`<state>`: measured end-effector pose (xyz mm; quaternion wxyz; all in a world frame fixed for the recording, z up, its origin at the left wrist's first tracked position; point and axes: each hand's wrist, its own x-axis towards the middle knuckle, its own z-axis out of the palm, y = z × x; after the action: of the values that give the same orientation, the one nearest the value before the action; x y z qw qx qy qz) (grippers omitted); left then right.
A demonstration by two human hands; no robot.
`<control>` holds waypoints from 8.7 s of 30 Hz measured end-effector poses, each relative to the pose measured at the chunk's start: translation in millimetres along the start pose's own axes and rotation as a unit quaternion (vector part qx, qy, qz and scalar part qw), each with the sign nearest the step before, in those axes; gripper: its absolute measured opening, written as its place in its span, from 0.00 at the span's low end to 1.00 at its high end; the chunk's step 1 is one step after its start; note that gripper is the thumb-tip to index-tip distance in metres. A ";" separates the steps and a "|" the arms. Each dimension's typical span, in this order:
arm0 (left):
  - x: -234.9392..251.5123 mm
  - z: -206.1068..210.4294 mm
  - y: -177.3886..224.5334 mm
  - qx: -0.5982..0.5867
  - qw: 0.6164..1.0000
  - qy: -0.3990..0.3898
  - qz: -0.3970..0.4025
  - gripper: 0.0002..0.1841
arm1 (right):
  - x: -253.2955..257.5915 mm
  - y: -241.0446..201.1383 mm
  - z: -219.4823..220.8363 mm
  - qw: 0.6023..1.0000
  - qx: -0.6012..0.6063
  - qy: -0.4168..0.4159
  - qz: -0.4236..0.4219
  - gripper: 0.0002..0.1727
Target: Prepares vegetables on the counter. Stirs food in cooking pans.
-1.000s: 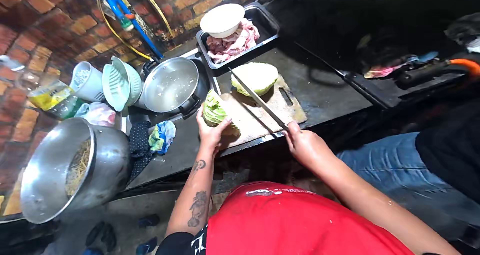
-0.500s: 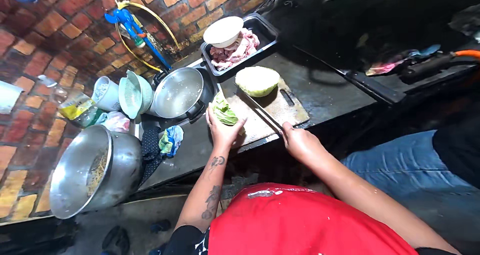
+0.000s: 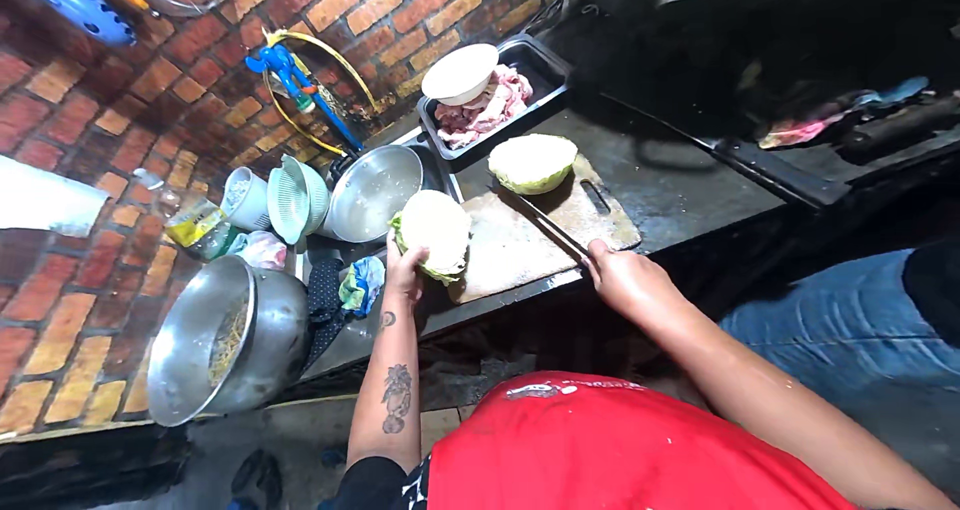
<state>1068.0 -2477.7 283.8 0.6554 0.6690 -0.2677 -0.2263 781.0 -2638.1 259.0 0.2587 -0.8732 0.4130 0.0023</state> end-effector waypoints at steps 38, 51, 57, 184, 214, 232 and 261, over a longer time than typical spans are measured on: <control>65.9 15.1 -24.8 0.428 0.876 -0.219 0.037 0.34 | -23.4 -15.1 6.0 0.988 -0.129 -0.064 0.051 0.21; 42.9 -34.9 -33.0 0.548 0.821 -0.144 0.064 0.17 | -26.9 -10.4 14.6 0.993 -0.110 -0.027 0.022 0.18; 45.9 -41.8 -34.0 0.530 0.841 -0.107 0.014 0.12 | -28.0 -10.6 16.6 0.993 -0.113 -0.020 0.028 0.17; -16.7 43.7 -21.3 0.422 0.892 -0.013 0.158 0.24 | -48.3 -23.8 0.9 0.995 0.064 -0.003 -0.079 0.21; -14.2 76.7 -47.6 0.440 0.862 0.158 0.198 0.18 | -61.9 -37.4 16.7 0.989 -0.004 -0.041 -0.144 0.39; -22.9 61.1 -26.6 0.422 0.899 0.052 0.108 0.22 | -69.5 -48.5 -9.7 0.988 0.060 -0.082 -0.115 0.39; -32.0 66.7 -34.0 0.423 0.892 0.121 0.102 0.27 | -60.7 -66.2 16.4 0.983 0.069 -0.147 -0.090 0.40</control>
<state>1002.4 -2507.3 245.8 0.3568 0.8744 -0.3234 0.0590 792.3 -2552.2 287.8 0.3749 -0.8773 0.2891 0.0787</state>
